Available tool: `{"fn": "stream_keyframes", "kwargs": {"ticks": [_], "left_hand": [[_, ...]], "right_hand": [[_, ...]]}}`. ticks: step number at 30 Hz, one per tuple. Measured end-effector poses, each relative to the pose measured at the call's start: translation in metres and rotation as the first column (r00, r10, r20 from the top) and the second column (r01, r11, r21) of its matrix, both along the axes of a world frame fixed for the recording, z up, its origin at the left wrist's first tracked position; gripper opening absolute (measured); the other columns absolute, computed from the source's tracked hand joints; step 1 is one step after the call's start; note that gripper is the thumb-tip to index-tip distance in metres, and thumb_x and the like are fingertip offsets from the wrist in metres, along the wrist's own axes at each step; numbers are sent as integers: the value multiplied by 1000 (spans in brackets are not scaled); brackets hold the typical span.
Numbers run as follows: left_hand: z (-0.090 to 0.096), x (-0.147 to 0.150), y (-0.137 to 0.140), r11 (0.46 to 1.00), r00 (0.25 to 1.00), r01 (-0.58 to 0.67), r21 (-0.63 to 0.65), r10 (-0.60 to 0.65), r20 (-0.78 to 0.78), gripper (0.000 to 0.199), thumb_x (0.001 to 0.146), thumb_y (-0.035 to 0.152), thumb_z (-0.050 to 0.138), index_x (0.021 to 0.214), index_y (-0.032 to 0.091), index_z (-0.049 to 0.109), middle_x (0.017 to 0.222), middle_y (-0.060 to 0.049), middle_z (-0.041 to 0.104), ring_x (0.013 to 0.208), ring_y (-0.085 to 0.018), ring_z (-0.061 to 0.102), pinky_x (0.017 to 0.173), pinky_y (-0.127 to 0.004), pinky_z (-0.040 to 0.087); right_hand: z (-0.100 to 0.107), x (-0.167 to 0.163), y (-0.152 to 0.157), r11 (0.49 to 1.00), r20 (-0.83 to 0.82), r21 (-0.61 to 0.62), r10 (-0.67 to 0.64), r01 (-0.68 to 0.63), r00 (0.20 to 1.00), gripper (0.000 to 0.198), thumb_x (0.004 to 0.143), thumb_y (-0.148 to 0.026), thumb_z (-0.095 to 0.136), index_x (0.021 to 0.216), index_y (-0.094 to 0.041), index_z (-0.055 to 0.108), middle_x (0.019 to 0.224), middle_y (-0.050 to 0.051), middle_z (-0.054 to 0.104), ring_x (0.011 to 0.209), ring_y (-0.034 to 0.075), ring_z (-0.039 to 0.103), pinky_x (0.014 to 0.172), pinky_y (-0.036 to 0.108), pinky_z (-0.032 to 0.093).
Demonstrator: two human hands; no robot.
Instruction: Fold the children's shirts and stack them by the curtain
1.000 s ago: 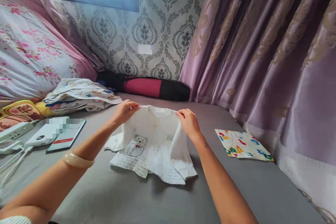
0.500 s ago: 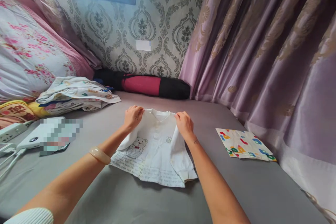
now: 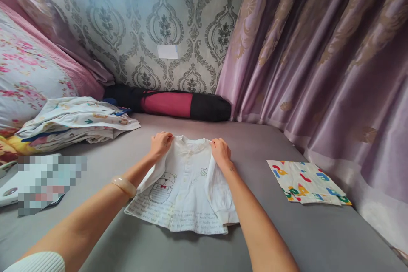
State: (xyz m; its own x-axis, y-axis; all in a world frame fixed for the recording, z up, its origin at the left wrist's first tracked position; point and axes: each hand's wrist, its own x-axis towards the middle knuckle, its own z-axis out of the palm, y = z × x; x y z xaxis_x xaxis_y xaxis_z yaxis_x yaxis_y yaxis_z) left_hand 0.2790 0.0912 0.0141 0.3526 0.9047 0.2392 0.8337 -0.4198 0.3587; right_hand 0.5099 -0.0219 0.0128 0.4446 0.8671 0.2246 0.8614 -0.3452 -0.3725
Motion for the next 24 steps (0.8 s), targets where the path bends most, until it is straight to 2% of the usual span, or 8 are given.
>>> {"fn": "stream_keyframes", "kwargs": {"ticks": [8, 15, 19, 24], "left_hand": [[-13, 22, 34, 999, 998, 20, -27, -22, -54, 31, 94, 28, 39, 101, 21, 68, 109, -10, 68, 109, -28, 58, 89, -40, 40], [-23, 36, 65, 1000, 999, 4, -30, -5, -48, 31, 92, 30, 40, 101, 22, 69, 109, -11, 69, 108, -28, 59, 88, -39, 41], [-29, 38, 73, 992, 999, -20, -121, 14, -49, 32, 91, 29, 42, 105, 22, 70, 113, -11, 70, 111, -29, 60, 90, -40, 41], [-33, 41, 81, 972, 997, 24, -234, -41, -71, 32, 90, 34, 48, 104, 21, 73, 111, -10, 72, 106, -27, 63, 85, -34, 43]], "right_hand": [[-14, 19, 30, 995, -25, -98, -33, 31, 999, 25, 97, -33, 49, 103, -24, 71, 110, 6, 68, 103, 19, 61, 76, 24, 41], [-13, 33, 55, 994, -4, -103, -27, 27, 1000, 27, 97, -33, 48, 107, -22, 70, 113, 8, 67, 107, 19, 61, 83, 25, 41], [-19, 36, 63, 990, -30, -140, -14, 9, 999, 27, 97, -32, 48, 108, -22, 71, 114, 9, 68, 106, 21, 62, 82, 26, 42], [-28, 39, 70, 978, -87, -197, 48, -64, 995, 27, 96, -30, 50, 113, -21, 69, 117, 10, 68, 109, 22, 62, 83, 26, 43]]}}
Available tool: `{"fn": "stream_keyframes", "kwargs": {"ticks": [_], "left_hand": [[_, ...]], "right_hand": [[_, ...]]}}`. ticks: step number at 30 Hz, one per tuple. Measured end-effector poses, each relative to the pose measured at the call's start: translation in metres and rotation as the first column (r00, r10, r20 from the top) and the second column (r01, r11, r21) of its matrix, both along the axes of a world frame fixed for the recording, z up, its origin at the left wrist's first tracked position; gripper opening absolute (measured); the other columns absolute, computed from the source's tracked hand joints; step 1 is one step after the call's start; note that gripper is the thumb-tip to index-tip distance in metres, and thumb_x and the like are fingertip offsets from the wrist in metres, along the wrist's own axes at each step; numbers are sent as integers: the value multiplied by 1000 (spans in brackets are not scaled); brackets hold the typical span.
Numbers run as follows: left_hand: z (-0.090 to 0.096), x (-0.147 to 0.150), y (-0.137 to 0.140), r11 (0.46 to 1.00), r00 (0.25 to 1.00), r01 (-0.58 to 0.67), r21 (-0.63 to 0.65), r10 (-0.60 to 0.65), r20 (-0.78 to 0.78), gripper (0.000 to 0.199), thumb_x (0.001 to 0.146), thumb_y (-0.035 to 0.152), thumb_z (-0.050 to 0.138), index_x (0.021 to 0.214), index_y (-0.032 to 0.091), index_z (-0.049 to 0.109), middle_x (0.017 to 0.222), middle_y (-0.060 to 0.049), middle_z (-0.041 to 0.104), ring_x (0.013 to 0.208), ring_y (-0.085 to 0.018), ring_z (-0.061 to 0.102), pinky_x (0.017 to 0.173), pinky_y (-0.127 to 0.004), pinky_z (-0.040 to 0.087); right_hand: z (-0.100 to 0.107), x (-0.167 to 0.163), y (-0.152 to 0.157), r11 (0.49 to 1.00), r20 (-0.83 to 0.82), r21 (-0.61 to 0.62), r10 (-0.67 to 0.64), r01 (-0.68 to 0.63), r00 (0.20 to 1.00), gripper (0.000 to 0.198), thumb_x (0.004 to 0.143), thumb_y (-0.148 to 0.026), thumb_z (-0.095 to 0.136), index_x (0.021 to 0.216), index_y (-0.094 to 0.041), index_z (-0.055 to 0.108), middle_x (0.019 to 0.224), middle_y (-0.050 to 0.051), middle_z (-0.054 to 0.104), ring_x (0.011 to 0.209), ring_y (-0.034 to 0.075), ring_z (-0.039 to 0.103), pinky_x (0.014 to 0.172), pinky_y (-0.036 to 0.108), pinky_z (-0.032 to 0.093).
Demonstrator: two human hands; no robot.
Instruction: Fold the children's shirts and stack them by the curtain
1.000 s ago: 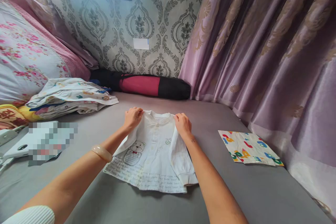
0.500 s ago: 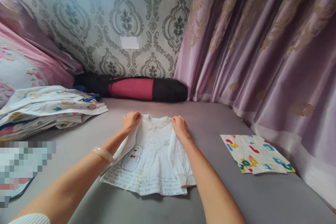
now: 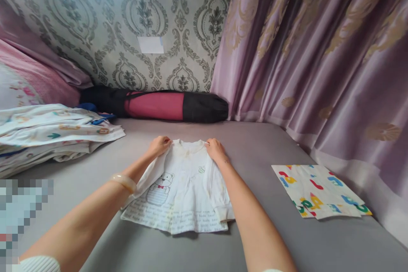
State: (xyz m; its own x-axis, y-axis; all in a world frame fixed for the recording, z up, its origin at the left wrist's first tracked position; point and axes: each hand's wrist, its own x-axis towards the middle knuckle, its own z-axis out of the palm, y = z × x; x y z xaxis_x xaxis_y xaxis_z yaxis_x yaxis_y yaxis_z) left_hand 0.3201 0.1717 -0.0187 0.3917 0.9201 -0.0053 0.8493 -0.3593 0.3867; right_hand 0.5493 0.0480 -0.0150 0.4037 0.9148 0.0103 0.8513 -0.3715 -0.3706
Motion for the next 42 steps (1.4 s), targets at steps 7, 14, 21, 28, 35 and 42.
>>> {"fn": "stream_keyframes", "kwargs": {"ticks": [7, 14, 21, 28, 35, 42], "left_hand": [[1, 14, 9, 997, 999, 51, -49, -50, 15, 33, 83, 44, 61, 104, 22, 73, 110, -9, 73, 109, -27, 63, 84, -32, 43], [-4, 18, 2, 999, 998, -34, -24, 35, 52, 33, 89, 41, 51, 107, 21, 70, 112, -11, 72, 108, -27, 64, 83, -32, 44], [-8, 22, -3, 992, 991, -125, -6, 125, 47, 34, 88, 41, 52, 107, 19, 68, 114, -14, 71, 112, -29, 62, 87, -35, 43], [-2, -12, -2, 995, 995, -67, -74, 72, 69, 43, 86, 52, 49, 85, 14, 69, 87, -13, 71, 86, -25, 65, 65, -27, 39], [9, -69, -28, 965, 951, -20, -263, 100, 294, 52, 69, 66, 54, 73, 15, 65, 61, -1, 55, 59, -16, 50, 53, -26, 33], [15, -102, -56, 926, 942, -3, -379, 130, 310, 54, 59, 69, 58, 74, 16, 63, 54, 4, 45, 51, -12, 40, 48, -24, 25]], "right_hand": [[-3, -1, 13, 999, -35, -17, 35, -35, 999, 34, 93, -40, 54, 119, -20, 65, 123, 10, 66, 115, 24, 58, 86, 27, 42], [-9, -7, 13, 999, -8, -14, -47, 46, 999, 32, 98, -39, 45, 116, -18, 63, 122, 12, 65, 113, 23, 59, 85, 28, 42], [-16, -19, 12, 987, 52, 87, -142, 137, 989, 28, 95, -36, 50, 109, -18, 65, 117, 13, 66, 110, 24, 60, 89, 30, 42], [-5, 8, -5, 980, -298, 94, -138, 173, 945, 26, 93, -37, 55, 100, -17, 69, 106, 9, 71, 102, 20, 64, 86, 25, 45], [-3, 24, -67, 977, -517, 27, -169, 213, 839, 22, 94, -30, 53, 83, -14, 64, 79, 5, 71, 66, 11, 64, 59, 18, 48], [0, 12, -123, 984, -552, -29, -163, 176, 818, 16, 87, -24, 59, 75, -15, 62, 65, 0, 64, 53, 9, 56, 48, 16, 41]]}}
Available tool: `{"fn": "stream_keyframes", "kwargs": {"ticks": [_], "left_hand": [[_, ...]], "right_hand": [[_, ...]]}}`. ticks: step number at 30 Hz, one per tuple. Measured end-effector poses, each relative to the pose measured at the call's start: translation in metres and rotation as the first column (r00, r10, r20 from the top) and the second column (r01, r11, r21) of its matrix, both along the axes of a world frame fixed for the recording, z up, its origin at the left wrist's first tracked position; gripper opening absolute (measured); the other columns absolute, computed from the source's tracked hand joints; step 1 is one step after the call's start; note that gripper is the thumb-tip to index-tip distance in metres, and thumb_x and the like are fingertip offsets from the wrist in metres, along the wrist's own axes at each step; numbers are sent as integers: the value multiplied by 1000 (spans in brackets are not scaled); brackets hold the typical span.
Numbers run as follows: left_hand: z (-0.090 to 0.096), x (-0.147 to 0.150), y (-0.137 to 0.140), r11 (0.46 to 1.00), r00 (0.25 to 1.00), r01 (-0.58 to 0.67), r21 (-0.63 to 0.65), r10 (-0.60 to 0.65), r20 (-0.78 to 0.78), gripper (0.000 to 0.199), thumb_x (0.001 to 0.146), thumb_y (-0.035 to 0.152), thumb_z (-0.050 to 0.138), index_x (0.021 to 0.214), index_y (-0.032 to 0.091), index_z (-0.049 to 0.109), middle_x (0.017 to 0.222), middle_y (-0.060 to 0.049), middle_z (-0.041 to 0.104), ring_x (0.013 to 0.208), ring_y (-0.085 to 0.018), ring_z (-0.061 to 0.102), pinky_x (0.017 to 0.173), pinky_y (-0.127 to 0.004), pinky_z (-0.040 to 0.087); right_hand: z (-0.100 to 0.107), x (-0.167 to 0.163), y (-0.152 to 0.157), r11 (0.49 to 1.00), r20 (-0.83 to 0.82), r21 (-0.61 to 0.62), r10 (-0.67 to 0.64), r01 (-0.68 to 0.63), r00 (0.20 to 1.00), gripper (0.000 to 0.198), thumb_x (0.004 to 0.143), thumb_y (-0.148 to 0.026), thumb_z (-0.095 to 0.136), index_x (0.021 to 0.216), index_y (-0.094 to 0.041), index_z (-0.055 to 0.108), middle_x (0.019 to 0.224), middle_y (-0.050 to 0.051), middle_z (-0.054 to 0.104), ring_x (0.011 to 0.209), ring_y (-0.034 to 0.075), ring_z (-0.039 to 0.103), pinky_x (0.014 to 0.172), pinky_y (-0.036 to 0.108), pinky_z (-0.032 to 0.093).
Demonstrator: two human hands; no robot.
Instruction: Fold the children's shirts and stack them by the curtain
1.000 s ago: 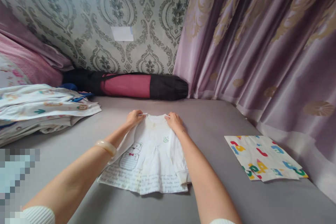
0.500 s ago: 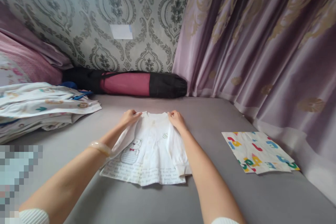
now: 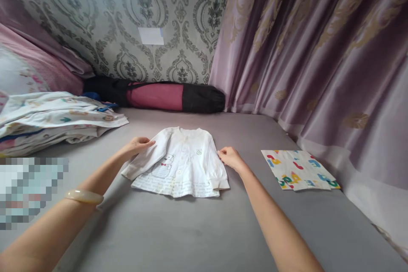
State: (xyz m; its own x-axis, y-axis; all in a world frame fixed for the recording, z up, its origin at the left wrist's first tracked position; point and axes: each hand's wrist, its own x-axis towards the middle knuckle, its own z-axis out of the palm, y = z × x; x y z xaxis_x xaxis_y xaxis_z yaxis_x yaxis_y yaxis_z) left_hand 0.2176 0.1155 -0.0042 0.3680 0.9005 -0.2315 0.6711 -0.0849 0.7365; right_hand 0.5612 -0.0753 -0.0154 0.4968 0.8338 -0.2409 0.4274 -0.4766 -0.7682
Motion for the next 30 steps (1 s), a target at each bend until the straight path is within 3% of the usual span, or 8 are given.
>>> {"fn": "stream_keyframes", "kwargs": {"ticks": [5, 11, 20, 25, 30], "left_hand": [[5, -23, -15, 999, 1000, 23, -47, -23, -8, 52, 54, 66, 64, 70, 17, 62, 58, 2, 50, 56, -13, 43, 51, -25, 28], [10, -53, -27, 992, 998, 61, -113, -64, -23, 49, 49, 62, 71, 67, 18, 61, 57, 3, 50, 56, -13, 43, 53, -25, 29], [10, -76, -27, 975, 989, 135, -178, -143, -33, 46, 46, 56, 74, 73, 19, 67, 64, 0, 60, 64, -16, 50, 56, -24, 33], [15, -72, -25, 996, 1000, -5, -92, 5, -4, 42, 47, 52, 69, 72, 19, 66, 62, 1, 59, 60, -14, 46, 53, -24, 29], [16, -68, -14, 988, 988, -146, 46, 143, 63, 34, 51, 48, 62, 67, 17, 62, 57, 1, 55, 58, -14, 47, 52, -23, 31]], "right_hand": [[0, -3, -28, 995, 184, -64, 81, -70, 980, 18, 85, -31, 59, 82, -15, 66, 70, 1, 67, 58, 10, 57, 50, 18, 37], [-8, -4, -51, 980, 345, -170, 158, -104, 925, 19, 76, -37, 65, 75, -17, 65, 67, 1, 67, 60, 13, 58, 56, 22, 38], [3, -11, -55, 977, 309, -137, 200, -164, 930, 9, 70, -25, 61, 65, -17, 62, 58, -3, 59, 56, 11, 51, 53, 21, 33], [9, 2, -51, 995, 281, -86, 68, -46, 957, 4, 64, -22, 61, 64, -18, 62, 53, -3, 57, 53, 12, 50, 51, 21, 34], [12, 25, -46, 997, 266, 64, -61, 46, 962, 7, 65, -22, 61, 69, -19, 65, 58, -1, 61, 55, 13, 53, 51, 21, 37]]}}
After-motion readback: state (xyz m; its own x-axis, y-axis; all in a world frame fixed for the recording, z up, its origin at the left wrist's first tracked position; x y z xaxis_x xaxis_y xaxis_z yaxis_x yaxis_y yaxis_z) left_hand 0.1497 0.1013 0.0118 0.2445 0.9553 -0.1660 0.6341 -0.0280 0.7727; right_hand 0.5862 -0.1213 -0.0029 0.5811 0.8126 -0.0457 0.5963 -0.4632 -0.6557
